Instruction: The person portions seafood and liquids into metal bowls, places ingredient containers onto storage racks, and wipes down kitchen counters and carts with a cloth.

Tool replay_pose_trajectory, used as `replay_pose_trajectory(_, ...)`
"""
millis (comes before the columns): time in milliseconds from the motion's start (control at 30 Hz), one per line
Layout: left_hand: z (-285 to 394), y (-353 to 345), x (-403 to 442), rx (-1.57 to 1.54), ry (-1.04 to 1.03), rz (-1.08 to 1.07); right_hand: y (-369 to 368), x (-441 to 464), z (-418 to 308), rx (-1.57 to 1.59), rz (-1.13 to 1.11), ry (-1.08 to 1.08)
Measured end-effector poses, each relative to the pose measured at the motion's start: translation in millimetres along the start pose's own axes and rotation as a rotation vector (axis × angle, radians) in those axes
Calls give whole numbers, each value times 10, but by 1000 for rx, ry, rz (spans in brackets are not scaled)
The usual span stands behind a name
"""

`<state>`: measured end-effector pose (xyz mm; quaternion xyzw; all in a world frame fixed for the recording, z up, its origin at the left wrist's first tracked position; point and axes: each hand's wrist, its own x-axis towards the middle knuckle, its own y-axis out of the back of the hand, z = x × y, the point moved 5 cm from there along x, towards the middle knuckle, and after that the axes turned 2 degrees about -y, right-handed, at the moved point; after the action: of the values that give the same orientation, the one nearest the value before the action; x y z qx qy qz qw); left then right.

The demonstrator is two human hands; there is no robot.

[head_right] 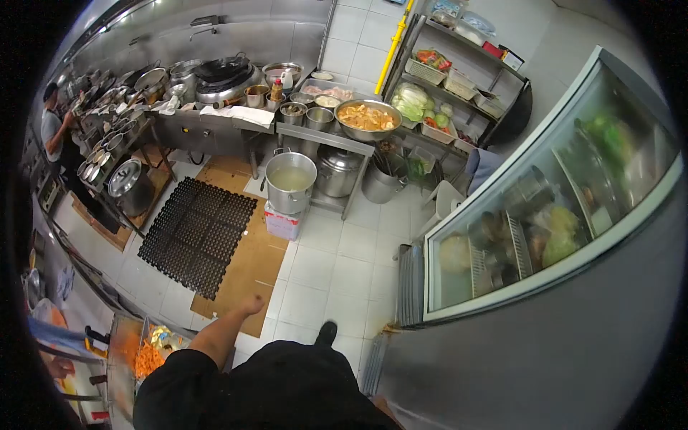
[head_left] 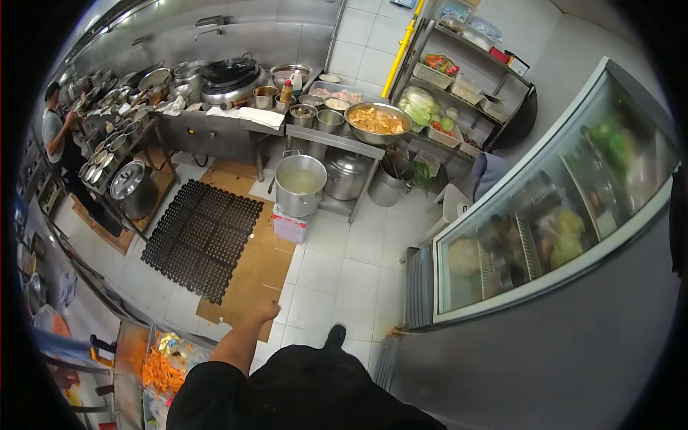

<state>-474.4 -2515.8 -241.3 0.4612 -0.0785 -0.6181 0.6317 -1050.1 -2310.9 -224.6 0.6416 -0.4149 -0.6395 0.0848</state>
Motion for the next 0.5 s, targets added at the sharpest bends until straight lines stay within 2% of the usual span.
replay_pose_trajectory(67,554,27,388,-44,-71,-25,338,519,-246,-50,55,45)
replay_pose_trajectory(200,1303,-213,863,-198,-133,-183,1718,1115,-1534,-240,137,32)
replay_pose_trajectory(267,1584,-194,880,-327,-11,-293,2314,1450,-2112,-210,298,221)
replay_pose_trajectory(300,1685,-138,886,-402,90,-326,2591,1593,-2423,-216,291,245)
replay_pose_trajectory(367,1791,-53,1087,-452,127,-269,3138,1764,-3196,-364,294,598)
replay_pose_trajectory(400,1819,21,1214,-578,143,-203,3389,1901,-3542,-380,288,629)
replay_pose_trajectory(433,1812,98,1304,-703,162,-135,3545,1976,-3911,-432,264,749)
replay_pose_trajectory(467,1862,213,1386,-740,223,-165,3667,2021,-4255,-489,231,868)
replay_pose_trajectory(500,1890,315,1458,-766,249,-139,3784,2079,-4584,-515,208,898)
